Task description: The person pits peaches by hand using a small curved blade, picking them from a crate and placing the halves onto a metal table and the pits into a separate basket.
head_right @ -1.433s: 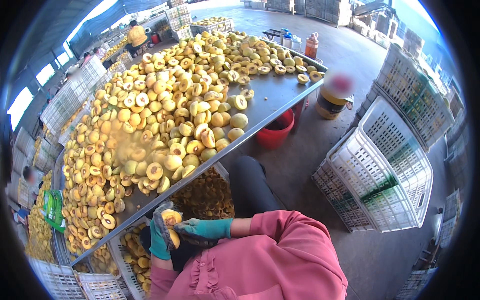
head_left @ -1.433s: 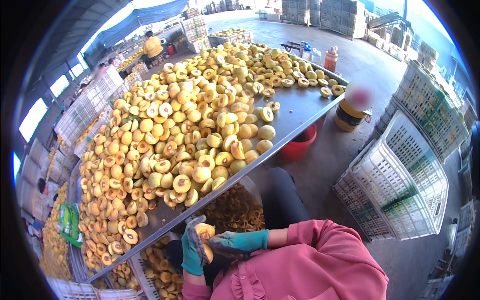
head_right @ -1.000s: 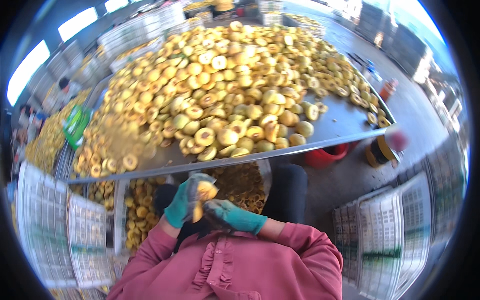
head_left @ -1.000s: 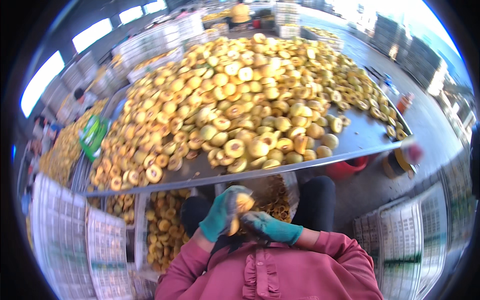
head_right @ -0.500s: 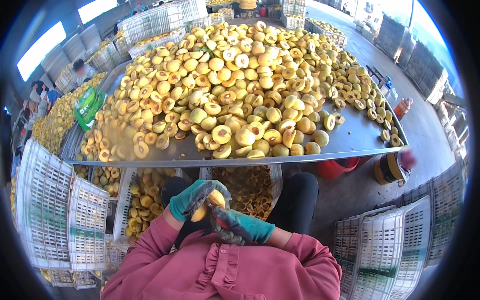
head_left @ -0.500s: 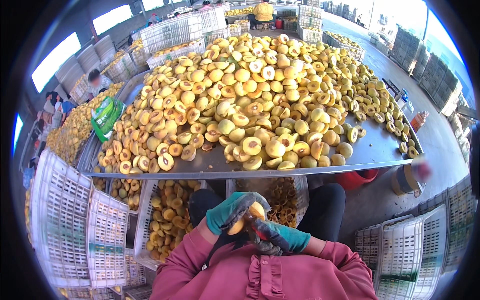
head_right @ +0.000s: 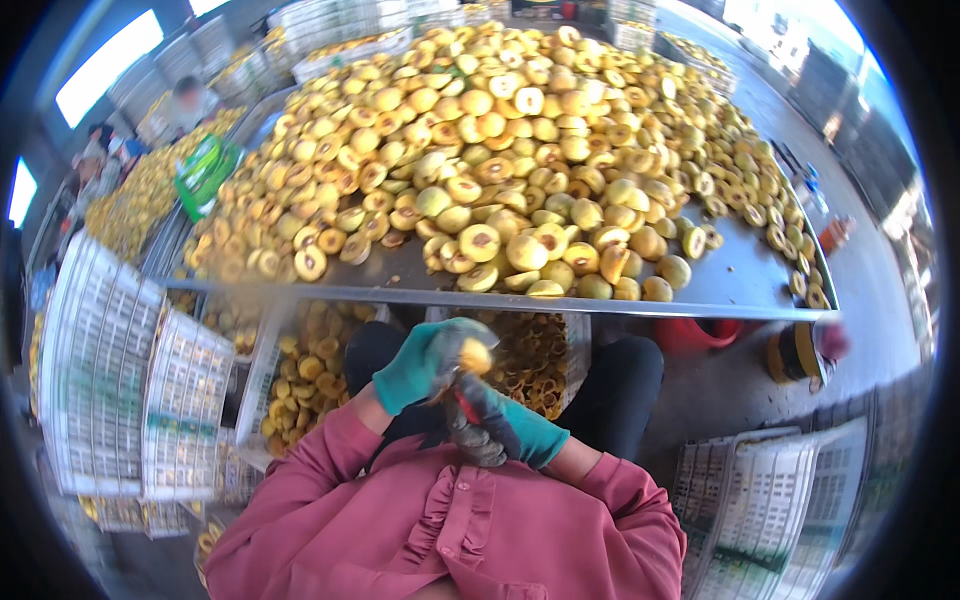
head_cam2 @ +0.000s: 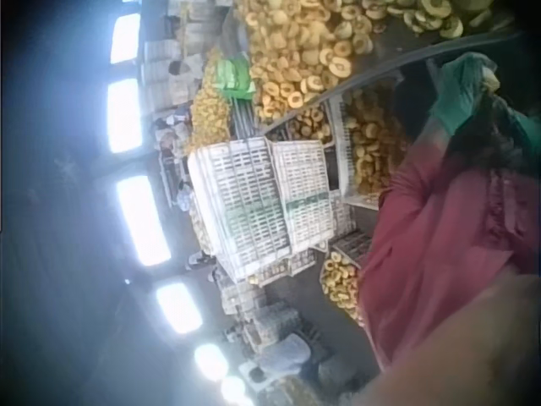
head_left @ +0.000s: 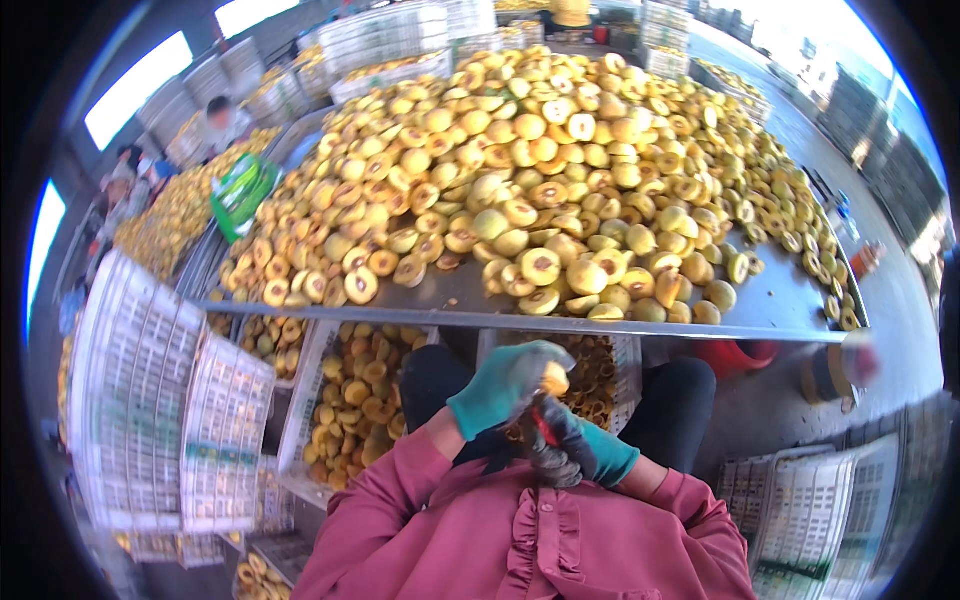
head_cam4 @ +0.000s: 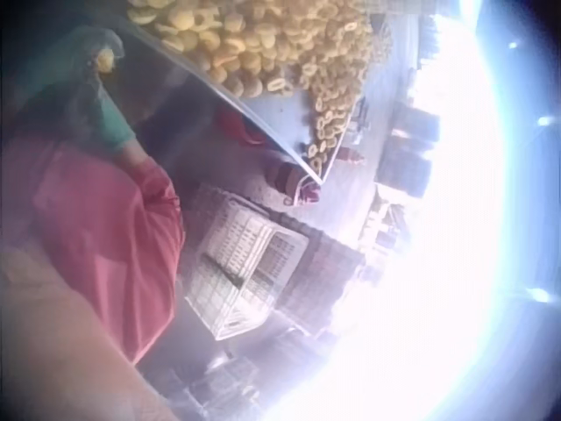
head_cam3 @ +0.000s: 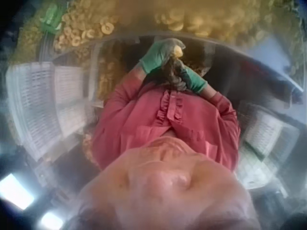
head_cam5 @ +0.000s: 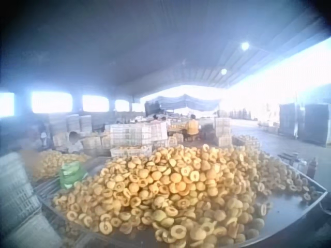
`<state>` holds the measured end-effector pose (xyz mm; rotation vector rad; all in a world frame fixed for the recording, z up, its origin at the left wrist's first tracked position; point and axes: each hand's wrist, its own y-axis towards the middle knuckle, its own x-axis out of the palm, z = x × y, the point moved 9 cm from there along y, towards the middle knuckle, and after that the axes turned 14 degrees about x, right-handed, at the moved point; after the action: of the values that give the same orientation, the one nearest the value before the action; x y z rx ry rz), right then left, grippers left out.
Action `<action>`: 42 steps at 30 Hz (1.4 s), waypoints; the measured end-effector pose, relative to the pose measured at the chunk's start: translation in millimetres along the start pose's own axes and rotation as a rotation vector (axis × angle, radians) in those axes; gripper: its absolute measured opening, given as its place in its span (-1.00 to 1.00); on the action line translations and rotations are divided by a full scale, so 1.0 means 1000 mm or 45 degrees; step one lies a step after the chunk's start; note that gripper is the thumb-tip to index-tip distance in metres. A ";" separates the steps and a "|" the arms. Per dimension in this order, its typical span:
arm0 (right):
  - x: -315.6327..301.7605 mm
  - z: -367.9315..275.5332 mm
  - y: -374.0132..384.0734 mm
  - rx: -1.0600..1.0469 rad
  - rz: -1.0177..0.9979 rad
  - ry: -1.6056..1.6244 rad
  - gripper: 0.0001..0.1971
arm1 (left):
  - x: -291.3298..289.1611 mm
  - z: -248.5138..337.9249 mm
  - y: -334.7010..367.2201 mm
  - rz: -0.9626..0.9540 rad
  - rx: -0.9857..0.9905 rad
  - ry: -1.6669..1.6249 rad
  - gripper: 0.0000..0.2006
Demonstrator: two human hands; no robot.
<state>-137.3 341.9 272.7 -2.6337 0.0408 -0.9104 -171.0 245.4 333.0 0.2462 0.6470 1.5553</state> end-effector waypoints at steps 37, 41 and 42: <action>-0.058 0.021 0.035 0.273 0.404 -0.435 -0.60 | -0.043 -0.083 -0.054 0.503 -0.446 -0.693 -0.46; -0.111 0.050 0.047 0.217 0.534 -0.497 -0.66 | -0.107 -0.086 -0.099 0.716 -0.527 -0.496 -0.54; -0.117 0.063 0.047 0.314 0.540 -0.292 -0.68 | -0.125 -0.072 -0.100 0.710 -0.477 -0.440 -0.58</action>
<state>-187.8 334.4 141.8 -2.3502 0.3870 -0.4379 -110.7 103.2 249.3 0.4229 -0.0021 2.0661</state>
